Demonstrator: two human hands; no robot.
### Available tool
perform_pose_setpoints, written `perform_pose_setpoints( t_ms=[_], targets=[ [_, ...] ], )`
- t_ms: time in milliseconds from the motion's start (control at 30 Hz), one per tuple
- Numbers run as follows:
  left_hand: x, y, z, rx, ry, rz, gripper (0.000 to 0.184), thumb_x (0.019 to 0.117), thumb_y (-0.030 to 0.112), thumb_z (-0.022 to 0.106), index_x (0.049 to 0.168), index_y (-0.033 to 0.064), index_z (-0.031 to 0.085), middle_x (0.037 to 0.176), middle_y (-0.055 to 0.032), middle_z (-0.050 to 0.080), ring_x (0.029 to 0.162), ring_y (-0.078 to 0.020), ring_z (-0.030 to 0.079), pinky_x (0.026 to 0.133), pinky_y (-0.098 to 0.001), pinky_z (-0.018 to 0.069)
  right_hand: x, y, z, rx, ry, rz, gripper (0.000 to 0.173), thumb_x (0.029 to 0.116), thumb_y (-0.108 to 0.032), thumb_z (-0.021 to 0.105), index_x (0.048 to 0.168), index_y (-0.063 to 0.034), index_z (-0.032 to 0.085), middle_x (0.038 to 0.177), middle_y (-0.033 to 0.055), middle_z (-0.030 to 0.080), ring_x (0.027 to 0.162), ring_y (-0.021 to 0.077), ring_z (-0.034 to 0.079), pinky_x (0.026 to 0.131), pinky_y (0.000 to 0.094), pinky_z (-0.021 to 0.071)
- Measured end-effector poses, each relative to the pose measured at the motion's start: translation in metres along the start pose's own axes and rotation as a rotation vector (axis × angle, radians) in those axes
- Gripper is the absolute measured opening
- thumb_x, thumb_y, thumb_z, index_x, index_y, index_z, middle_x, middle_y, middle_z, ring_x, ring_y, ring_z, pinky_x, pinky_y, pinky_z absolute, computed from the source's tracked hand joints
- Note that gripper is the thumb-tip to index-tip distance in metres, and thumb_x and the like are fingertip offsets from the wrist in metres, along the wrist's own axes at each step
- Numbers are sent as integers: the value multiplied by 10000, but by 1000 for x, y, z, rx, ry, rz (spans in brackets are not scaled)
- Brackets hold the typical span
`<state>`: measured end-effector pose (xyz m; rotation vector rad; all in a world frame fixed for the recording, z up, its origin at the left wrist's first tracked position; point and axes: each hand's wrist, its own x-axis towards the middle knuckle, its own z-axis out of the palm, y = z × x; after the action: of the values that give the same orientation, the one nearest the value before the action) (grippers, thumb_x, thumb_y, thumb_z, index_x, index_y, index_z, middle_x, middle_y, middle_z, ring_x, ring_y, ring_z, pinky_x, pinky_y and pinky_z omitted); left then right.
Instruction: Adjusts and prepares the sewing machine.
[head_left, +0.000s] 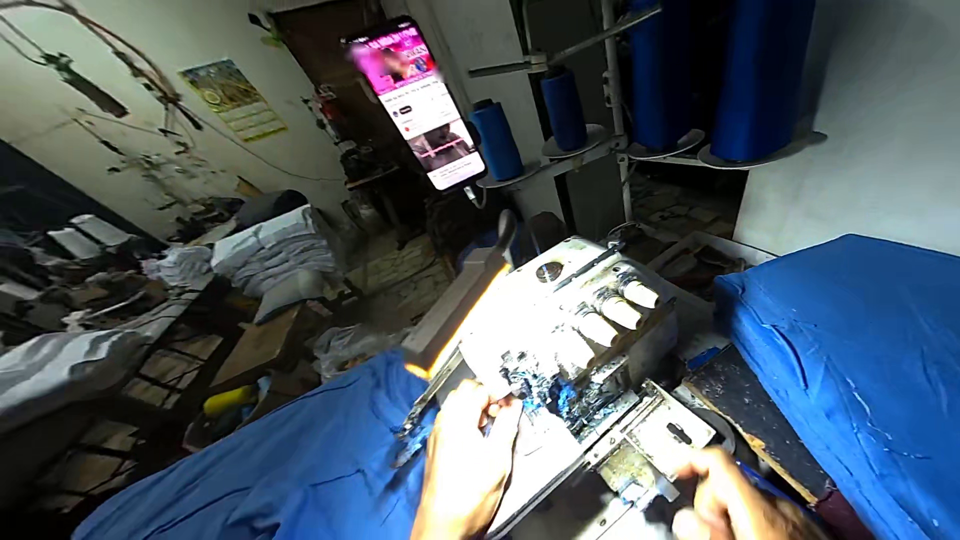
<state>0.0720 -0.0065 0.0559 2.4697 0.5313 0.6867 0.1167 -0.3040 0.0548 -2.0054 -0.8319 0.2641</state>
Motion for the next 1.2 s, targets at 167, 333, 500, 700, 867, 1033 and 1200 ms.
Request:
perform_pose_setpoints(
  t_ms=[167, 333, 500, 700, 867, 1033, 1200],
  targets=[
    [2, 1, -1, -34, -3, 12, 216, 958, 396, 601, 873, 214, 681, 820, 71, 582, 780, -93, 580, 737, -345, 505, 75, 23, 10, -243, 195, -186, 273, 1029, -352, 437, 993, -227, 677, 703, -76, 598, 633, 51, 593, 569, 299, 496],
    [4, -1, 1, 11, 3, 52, 204, 964, 363, 585, 866, 214, 684, 845, 76, 587, 811, -88, 583, 778, -350, 496, 106, 20, 17, -256, 27, -249, 297, 1032, -373, 487, 1017, -272, 766, 827, -120, 685, 778, -7, 642, 698, 247, 536],
    [5, -5, 4, -24, 32, 32, 173, 931, 355, 631, 840, 220, 691, 827, 84, 584, 795, -76, 584, 741, -320, 505, 112, 19, 29, -265, 94, -279, 244, 974, -338, 543, 925, -230, 757, 795, -116, 682, 715, -27, 614, 646, 196, 508],
    [6, -9, 8, -8, 80, 54, 238, 846, 472, 718, 757, 251, 712, 767, 131, 584, 769, -35, 584, 710, -272, 495, 102, 24, 25, -241, 132, -341, 228, 1007, -238, 582, 1063, -158, 788, 960, -6, 756, 868, 52, 699, 777, 226, 572],
    [4, -4, 8, -25, 142, 4, 163, 810, 392, 757, 759, 252, 691, 785, 126, 579, 742, -23, 565, 682, -244, 480, 102, 26, 39, -258, 160, -322, 237, 1014, -208, 574, 1105, -153, 786, 991, -4, 753, 906, 67, 699, 814, 230, 572],
    [5, -3, 7, -73, 128, -15, 194, 783, 399, 792, 810, 230, 699, 796, 120, 611, 723, -17, 580, 683, -249, 508, 106, 27, 51, -66, 128, -289, 200, 1009, -190, 601, 1082, -140, 780, 958, -8, 749, 846, 31, 688, 768, 196, 563],
    [4, -2, 7, -116, 131, -27, 189, 775, 370, 802, 805, 217, 696, 789, 103, 622, 712, -14, 586, 667, -231, 513, 113, 37, 51, 66, 58, -277, 195, 1013, -208, 594, 1057, -158, 777, 912, -45, 745, 789, 2, 672, 721, 180, 557]
  ],
)
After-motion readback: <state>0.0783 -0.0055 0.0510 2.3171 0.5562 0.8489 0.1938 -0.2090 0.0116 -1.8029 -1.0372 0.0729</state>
